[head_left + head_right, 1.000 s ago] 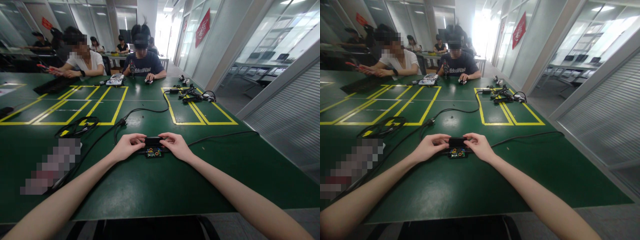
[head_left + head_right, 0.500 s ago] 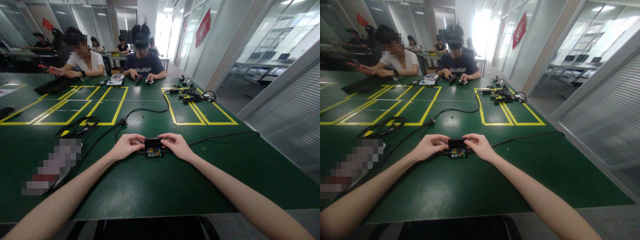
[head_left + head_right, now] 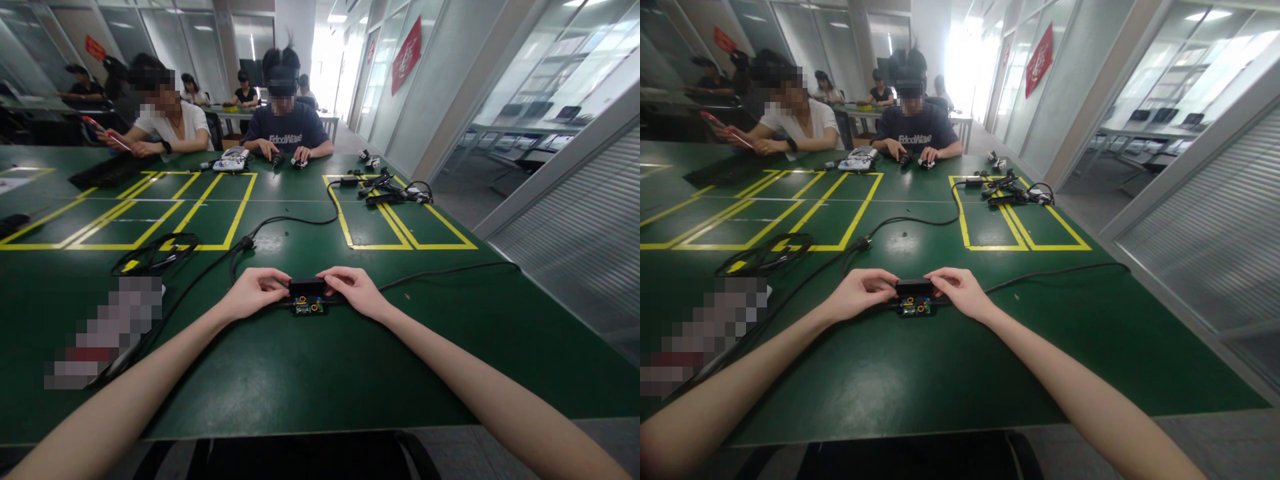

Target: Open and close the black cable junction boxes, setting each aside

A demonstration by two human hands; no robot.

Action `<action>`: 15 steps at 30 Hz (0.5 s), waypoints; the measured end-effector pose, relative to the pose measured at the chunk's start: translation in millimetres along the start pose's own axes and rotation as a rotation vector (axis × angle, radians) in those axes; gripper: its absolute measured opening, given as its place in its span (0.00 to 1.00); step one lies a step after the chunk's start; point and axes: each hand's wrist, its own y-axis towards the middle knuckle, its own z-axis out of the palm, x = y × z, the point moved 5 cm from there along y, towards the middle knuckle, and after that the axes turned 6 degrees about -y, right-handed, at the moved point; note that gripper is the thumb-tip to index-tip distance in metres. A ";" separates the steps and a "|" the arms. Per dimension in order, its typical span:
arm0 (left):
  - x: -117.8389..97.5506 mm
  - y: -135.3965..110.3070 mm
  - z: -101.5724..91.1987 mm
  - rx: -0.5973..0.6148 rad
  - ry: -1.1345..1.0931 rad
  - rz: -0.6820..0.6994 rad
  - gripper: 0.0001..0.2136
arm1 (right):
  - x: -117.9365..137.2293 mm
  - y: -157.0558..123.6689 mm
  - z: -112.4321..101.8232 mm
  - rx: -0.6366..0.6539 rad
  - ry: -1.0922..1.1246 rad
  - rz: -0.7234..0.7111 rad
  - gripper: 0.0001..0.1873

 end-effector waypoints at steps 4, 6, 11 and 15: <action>-4.5 -2.0 -0.9 0.009 0.014 0.061 0.13 | 1.6 -0.3 -0.5 0.028 -0.015 -0.019 0.19; -6.0 -2.6 -1.3 0.030 -0.008 0.092 0.14 | 2.0 -0.5 -0.7 0.038 -0.029 -0.036 0.19; -11.1 -3.9 -1.5 0.076 0.052 0.205 0.14 | 6.6 -0.9 -3.3 0.022 -0.112 -0.123 0.19; -20.5 -7.2 0.0 0.085 0.171 0.328 0.11 | 9.6 -1.6 -4.4 0.021 -0.151 -0.163 0.19</action>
